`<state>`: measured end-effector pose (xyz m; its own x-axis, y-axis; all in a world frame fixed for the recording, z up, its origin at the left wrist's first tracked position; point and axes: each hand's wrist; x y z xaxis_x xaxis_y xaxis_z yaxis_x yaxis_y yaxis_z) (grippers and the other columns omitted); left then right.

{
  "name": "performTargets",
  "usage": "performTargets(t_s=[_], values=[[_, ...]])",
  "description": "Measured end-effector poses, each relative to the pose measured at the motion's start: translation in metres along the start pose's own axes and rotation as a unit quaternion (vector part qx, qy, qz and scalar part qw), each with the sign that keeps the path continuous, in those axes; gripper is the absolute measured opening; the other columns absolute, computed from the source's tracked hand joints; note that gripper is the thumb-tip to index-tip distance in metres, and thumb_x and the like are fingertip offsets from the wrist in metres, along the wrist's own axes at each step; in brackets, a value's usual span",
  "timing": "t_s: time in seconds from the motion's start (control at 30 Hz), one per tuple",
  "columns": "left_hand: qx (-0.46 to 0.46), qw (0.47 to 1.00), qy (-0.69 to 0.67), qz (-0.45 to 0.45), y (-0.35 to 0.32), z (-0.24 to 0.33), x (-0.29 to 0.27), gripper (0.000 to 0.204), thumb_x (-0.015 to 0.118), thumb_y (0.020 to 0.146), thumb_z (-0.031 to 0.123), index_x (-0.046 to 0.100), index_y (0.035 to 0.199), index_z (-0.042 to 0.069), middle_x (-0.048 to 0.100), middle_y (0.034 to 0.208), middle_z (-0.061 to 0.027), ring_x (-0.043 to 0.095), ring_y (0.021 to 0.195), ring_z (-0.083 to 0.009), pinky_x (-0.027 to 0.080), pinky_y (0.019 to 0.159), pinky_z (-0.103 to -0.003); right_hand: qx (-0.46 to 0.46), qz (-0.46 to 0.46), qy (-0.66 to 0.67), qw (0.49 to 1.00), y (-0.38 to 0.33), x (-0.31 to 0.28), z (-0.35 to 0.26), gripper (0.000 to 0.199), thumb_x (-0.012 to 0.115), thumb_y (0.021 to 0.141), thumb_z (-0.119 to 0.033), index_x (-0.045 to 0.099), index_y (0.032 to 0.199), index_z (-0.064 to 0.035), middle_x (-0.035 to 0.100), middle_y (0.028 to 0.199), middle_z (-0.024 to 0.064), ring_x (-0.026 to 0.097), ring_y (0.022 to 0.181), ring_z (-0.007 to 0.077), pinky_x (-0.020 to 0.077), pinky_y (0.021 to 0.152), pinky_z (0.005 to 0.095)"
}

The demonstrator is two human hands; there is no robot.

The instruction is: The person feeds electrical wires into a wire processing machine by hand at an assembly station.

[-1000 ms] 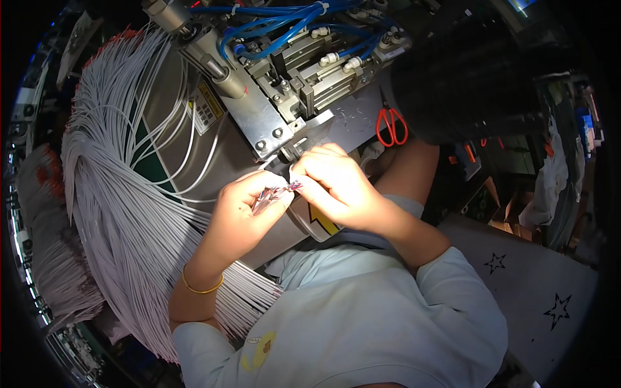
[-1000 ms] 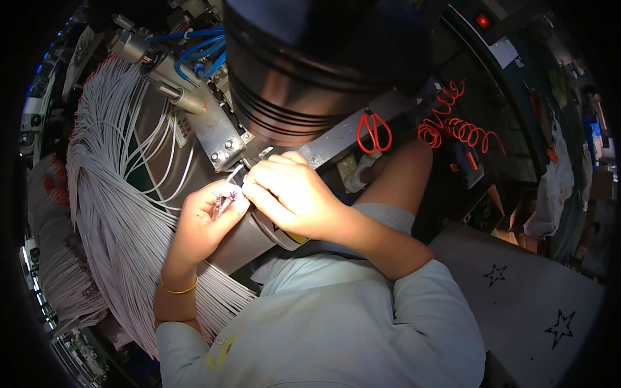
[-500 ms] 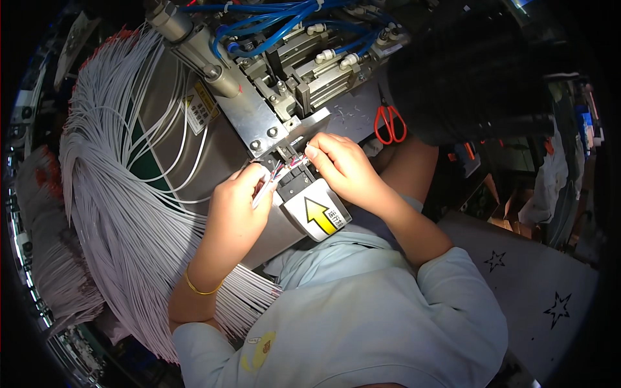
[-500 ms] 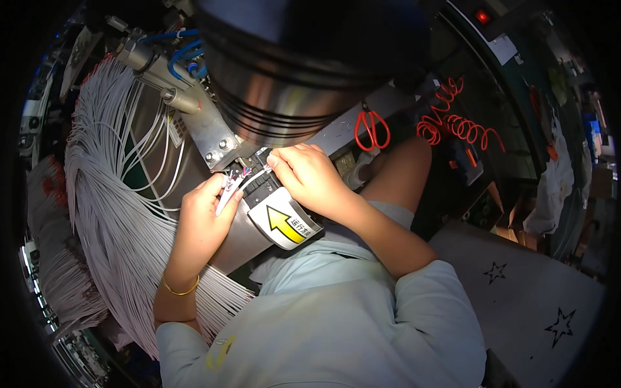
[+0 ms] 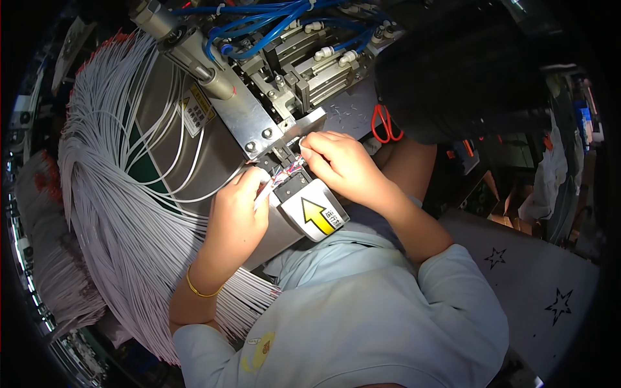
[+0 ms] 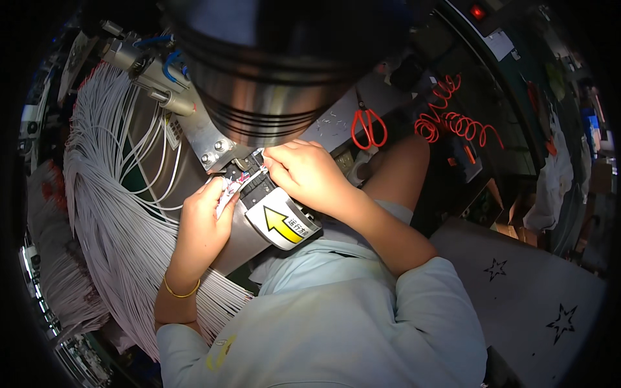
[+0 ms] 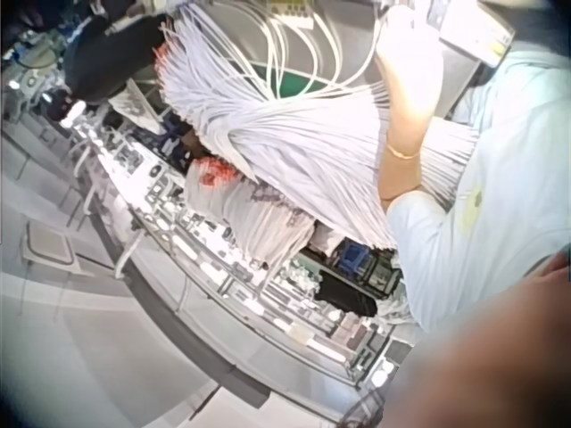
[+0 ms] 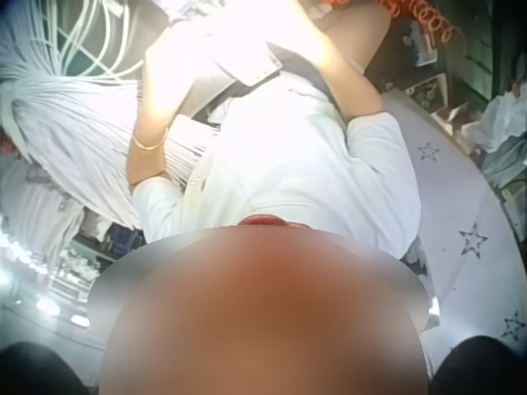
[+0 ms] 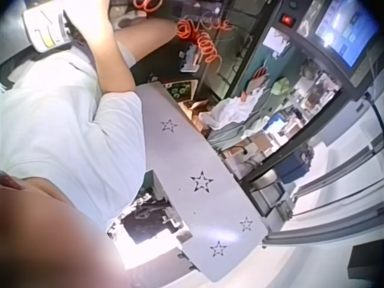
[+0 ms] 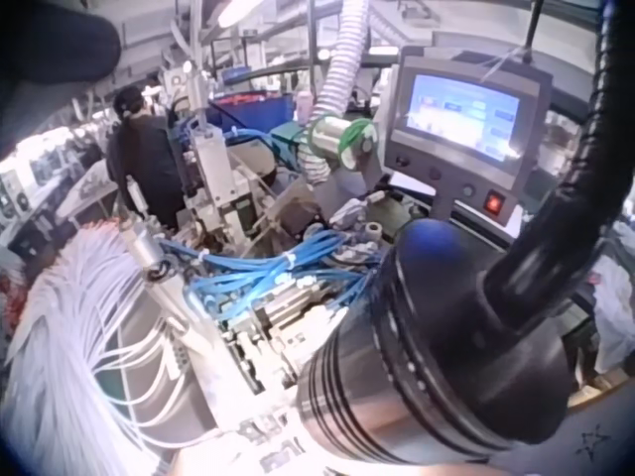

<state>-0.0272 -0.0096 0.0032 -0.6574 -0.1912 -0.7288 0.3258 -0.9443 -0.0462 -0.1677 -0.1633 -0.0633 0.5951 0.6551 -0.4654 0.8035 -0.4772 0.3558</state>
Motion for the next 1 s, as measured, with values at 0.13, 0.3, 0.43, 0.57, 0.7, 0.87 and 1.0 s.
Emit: performTargets(t_s=[0.13,0.3,0.43,0.57,0.7,0.87,1.0], values=[[-0.001,0.998,-0.034,0.048,0.0,-0.004,0.003,0.013,0.065,0.083,0.001,0.056,0.091,-0.004,0.054,0.07,-0.0082,0.048,0.057,-0.0167,0.041,0.055,-0.03,0.119,-0.085,0.109,0.983,0.001,-0.01,-0.005,0.014,0.059,0.087,-0.012,0.057,0.082,0.0003,0.055,0.069,0.0114,0.054,0.061,0.0257,0.0419,0.057,0.0355],[-0.065,0.996,-0.064,0.018,0.002,-0.002,-0.014,0.007,0.064,0.081,0.003,0.06,0.085,-0.001,0.056,0.064,-0.0103,0.054,0.055,-0.0199,0.042,0.053,-0.032,0.09,-0.07,0.053,0.992,0.004,-0.007,0.0,0.014,0.064,0.083,-0.012,0.057,0.079,0.0001,0.055,0.067,0.0093,0.052,0.056,0.0216,0.0396,0.052,0.0337],[-0.131,0.982,-0.124,-0.054,0.001,0.002,-0.023,0.012,0.066,0.085,0.009,0.062,0.08,-0.001,0.057,0.061,-0.0055,0.048,0.053,-0.0118,0.039,0.051,-0.027,0.071,0.053,-0.021,0.996,-0.001,-0.004,-0.016,0.011,0.067,0.081,-0.011,0.06,0.08,-0.0027,0.057,0.07,0.0064,0.054,0.062,0.0207,0.0408,0.06,0.0326],[-0.147,0.96,-0.223,-0.088,0.0,-0.001,-0.024,0.018,0.068,0.086,0.013,0.064,0.077,-0.001,0.061,0.063,-0.0023,0.049,0.057,-0.0072,0.041,0.053,-0.024,-0.073,0.031,-0.027,0.996,0.006,0.001,-0.035,0.009,0.069,0.078,-0.011,0.062,0.082,-0.0059,0.059,0.074,0.0044,0.055,0.068,0.0204,0.0399,0.07,0.0328],[-0.131,0.958,-0.232,-0.105,-0.001,0.0,-0.026,0.015,0.069,0.087,0.013,0.067,0.082,-0.001,0.065,0.07,-0.0007,0.056,0.063,-0.0051,0.045,0.058,-0.022,-0.083,-0.005,0.037,0.996,0.006,0.007,-0.042,0.01,0.07,0.078,-0.011,0.063,0.084,-0.0065,0.06,0.078,0.0043,0.055,0.074,0.0222,0.0381,0.078,0.0339],[-0.12,0.962,-0.221,-0.102,-0.001,0.001,-0.028,0.015,0.07,0.086,0.013,0.068,0.085,-0.002,0.066,0.071,-0.0017,0.058,0.064,-0.0054,0.046,0.059,-0.022,-0.089,-0.003,0.055,0.995,0.004,0.008,-0.042,0.012,0.07,0.079,-0.011,0.064,0.087,-0.0051,0.062,0.08,0.0054,0.056,0.075,0.0229,0.0395,0.077,0.033],[-0.133,0.959,-0.229,-0.096,-0.001,0.007,-0.029,0.015,0.071,0.085,0.011,0.067,0.084,-0.003,0.066,0.072,-0.0019,0.057,0.064,-0.0053,0.045,0.059,-0.022,-0.073,0.008,0.083,0.994,0.003,0.011,-0.04,0.011,0.07,0.079,-0.011,0.063,0.085,-0.0046,0.062,0.077,0.0058,0.056,0.073,0.0233,0.0403,0.075,0.0328]])
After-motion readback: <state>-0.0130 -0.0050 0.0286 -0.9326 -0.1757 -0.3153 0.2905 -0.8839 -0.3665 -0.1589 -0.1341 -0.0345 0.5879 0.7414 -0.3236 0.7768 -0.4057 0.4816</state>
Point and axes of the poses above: each hand's wrist, its own y-axis towards the middle knuckle, its own x-axis out of the palm, z = x × y
